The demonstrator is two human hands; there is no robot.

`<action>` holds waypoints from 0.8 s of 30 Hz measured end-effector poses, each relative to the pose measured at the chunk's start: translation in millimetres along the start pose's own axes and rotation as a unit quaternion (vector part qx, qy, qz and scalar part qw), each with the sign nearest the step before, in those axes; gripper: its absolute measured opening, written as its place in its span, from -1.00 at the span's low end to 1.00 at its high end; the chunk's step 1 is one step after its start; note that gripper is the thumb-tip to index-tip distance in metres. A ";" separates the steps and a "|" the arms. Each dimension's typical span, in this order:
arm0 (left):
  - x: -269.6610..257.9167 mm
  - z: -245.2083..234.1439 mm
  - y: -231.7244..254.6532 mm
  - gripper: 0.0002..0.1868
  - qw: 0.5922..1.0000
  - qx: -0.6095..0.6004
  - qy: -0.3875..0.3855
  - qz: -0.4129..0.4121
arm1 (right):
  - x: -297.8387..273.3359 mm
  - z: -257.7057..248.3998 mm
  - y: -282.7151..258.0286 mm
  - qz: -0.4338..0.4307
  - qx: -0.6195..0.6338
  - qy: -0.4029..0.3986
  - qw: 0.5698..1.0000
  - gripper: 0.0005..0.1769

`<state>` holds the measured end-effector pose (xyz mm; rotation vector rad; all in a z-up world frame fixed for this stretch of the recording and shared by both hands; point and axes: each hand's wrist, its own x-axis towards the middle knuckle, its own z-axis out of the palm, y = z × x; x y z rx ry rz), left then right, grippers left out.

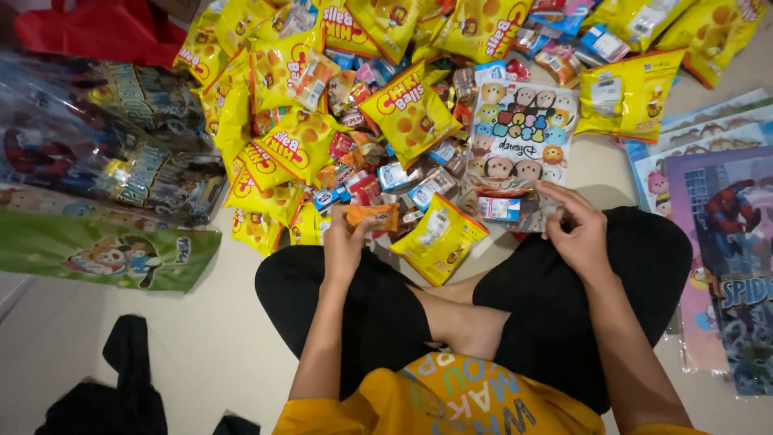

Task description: The person is sitting on the floor, picking up individual snack bags and small gift items like stickers, and placing them into larger decorative plastic bags to create snack packs.

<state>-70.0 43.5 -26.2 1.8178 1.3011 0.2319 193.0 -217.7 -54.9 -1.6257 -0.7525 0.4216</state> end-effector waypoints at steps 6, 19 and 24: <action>1.9 -9.4 7.8 -0.79 0.978 0.046 0.103 0.176 | 0.3 0.8 -4.7 0.000 -0.001 0.004 1.000 -0.34; 12.7 101.0 93.1 -0.45 0.917 -0.354 -0.124 0.137 | 5.7 -4.3 20.7 0.028 0.029 -0.001 0.999 -0.30; 27.1 147.0 89.0 -0.85 0.937 0.079 -0.071 0.332 | 7.7 -4.3 21.2 0.064 0.091 0.001 0.994 -0.29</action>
